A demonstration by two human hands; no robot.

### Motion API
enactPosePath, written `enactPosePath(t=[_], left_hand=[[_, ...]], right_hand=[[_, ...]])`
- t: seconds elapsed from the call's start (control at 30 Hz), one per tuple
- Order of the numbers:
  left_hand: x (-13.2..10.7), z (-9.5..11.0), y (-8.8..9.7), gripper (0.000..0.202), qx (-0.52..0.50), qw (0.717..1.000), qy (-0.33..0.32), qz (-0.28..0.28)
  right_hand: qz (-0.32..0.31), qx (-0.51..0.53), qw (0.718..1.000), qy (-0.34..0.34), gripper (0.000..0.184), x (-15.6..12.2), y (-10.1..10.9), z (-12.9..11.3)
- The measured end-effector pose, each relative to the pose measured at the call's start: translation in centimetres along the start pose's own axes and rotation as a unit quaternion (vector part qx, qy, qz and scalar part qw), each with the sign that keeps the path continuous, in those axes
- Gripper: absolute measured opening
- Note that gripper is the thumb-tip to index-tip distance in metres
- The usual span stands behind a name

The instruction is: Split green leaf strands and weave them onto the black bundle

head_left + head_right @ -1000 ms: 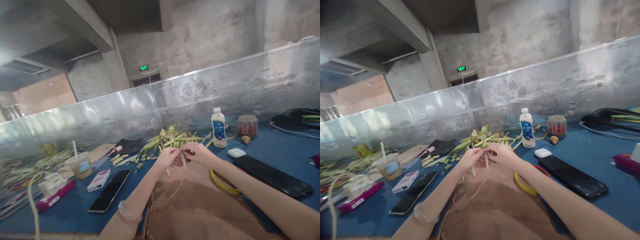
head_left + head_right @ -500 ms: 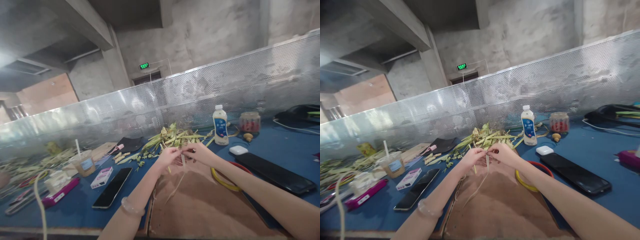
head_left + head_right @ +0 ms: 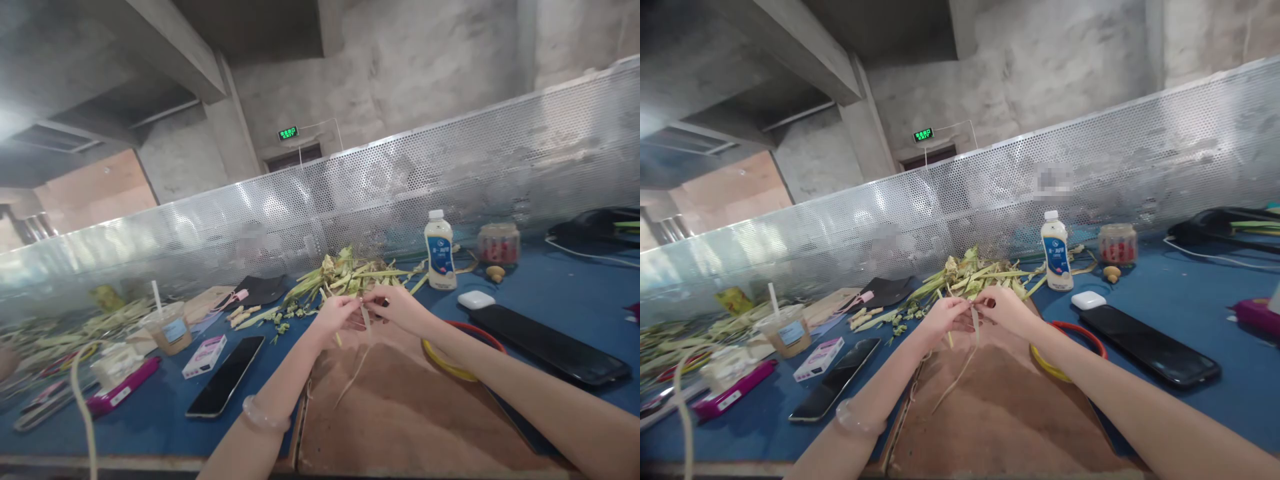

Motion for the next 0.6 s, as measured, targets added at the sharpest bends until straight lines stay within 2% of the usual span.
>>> enactPosePath(t=[0.17, 0.4, 0.6], left_hand=[[0.03, -0.21, 0.18, 0.016, -0.001, 1.0, 0.005, 0.001], [0.02, -0.22, 0.3, 0.013, -0.01, 1.0, 0.003, 0.014], [0.14, -0.35, 0.3, 0.015, -0.002, 1.0, 0.005, 0.029]], right_hand=[[0.017, -0.022, 1.0, 0.007, 0.017, -0.03, -0.27, 0.42], [0.015, 0.004, 1.0, -0.001, 0.018, -0.18, -0.46, 0.76], [0.006, -0.055, 0.998, 0.033, 0.02, -0.18, -0.46, 0.51]])
Point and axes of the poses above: each hand's wrist, its own x-axis towards the middle knuckle, its own y-axis out of the back of the hand, z = x × y, the point moved 1 cm from there along x, towards the middle knuckle, and after that the axes turned 14 degrees about y, right-handed, at the moved point
